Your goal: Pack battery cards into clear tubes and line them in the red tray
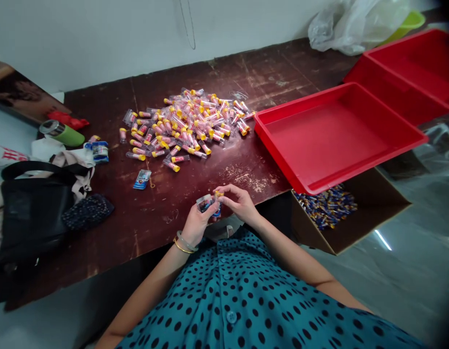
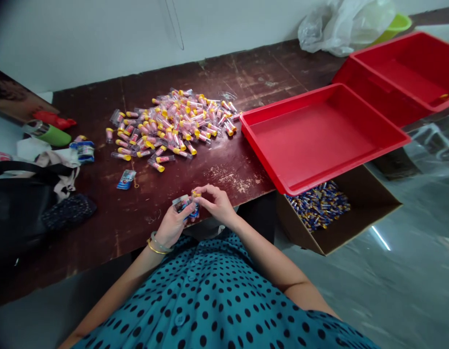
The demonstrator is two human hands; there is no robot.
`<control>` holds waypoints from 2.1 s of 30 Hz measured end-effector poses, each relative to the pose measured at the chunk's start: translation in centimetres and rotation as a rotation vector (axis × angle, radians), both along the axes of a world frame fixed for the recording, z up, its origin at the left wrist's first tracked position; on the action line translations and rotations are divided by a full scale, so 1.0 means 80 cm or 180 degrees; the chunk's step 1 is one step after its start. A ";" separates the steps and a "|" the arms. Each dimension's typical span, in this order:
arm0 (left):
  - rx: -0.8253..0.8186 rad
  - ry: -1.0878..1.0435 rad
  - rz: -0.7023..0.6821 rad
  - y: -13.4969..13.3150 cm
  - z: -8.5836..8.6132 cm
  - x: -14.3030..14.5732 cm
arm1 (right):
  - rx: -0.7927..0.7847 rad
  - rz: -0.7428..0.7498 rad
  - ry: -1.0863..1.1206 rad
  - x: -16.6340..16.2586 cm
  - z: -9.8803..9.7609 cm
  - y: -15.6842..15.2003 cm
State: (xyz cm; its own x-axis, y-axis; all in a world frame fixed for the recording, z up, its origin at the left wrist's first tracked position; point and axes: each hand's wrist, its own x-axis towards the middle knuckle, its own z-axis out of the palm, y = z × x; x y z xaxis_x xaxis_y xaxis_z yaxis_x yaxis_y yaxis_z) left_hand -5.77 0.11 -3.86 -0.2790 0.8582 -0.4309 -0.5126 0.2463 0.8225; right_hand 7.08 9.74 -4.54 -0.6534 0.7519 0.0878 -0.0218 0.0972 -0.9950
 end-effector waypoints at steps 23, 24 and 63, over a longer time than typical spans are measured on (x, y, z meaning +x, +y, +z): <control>-0.0021 -0.0183 -0.0027 0.032 0.016 -0.003 | -0.1366 -0.0179 0.0535 -0.006 0.016 0.030; -0.0051 -0.0285 -0.0054 0.036 0.017 -0.003 | -0.1353 -0.0273 0.0586 -0.002 0.022 0.053; 0.0100 -0.0163 0.0096 0.045 0.011 -0.041 | 0.0522 0.0067 -0.0607 -0.001 0.022 0.101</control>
